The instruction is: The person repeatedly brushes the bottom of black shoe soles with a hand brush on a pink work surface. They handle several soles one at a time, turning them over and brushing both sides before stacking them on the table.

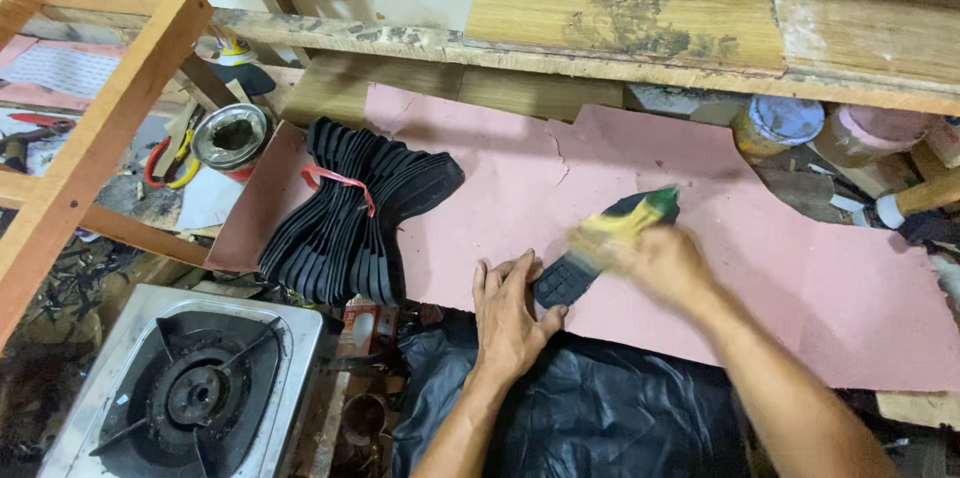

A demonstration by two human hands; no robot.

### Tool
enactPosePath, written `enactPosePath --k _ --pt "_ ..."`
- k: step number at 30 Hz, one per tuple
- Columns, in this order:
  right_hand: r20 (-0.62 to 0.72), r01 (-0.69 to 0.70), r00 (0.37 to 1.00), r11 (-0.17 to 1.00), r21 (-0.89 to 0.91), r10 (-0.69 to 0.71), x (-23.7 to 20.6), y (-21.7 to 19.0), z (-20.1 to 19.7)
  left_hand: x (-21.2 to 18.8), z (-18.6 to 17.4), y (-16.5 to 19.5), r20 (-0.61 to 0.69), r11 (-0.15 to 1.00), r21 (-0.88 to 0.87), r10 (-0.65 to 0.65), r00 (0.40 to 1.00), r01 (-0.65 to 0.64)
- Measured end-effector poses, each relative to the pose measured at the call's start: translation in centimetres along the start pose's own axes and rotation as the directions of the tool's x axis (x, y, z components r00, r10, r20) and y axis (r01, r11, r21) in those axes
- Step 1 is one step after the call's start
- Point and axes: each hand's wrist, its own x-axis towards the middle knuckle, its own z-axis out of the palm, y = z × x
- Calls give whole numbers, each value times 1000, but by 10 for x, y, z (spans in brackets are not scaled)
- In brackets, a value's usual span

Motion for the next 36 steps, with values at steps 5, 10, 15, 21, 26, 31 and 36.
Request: enactPosePath --k 5,10,15,21,26,31,36 --pt "-546 136 778 931 -338 -311 23 31 -41 -1 0 3 -12 1000 20 13 1000 -12" --pt "-331 470 662 717 -515 -672 -29 12 -15 -2 3 6 -5 998 54 26 1000 -26" --pt "-211 144 970 985 97 -121 -58 -15 -23 -6 3 7 -11 998 55 33 999 -32" --pt "-315 664 737 725 180 -597 -87 -22 2 -7 -2 11 35 988 129 83 996 -87" --pt "-214 64 976 917 393 24 -73 14 -24 0 -8 8 97 955 176 226 969 -240" --pt "-439 150 896 886 439 65 -60 35 -46 0 -8 -12 133 932 -248 -238 962 265" --pt "-349 250 928 912 324 -130 -63 -8 12 -14 13 -42 344 480 -688 -443 828 544"
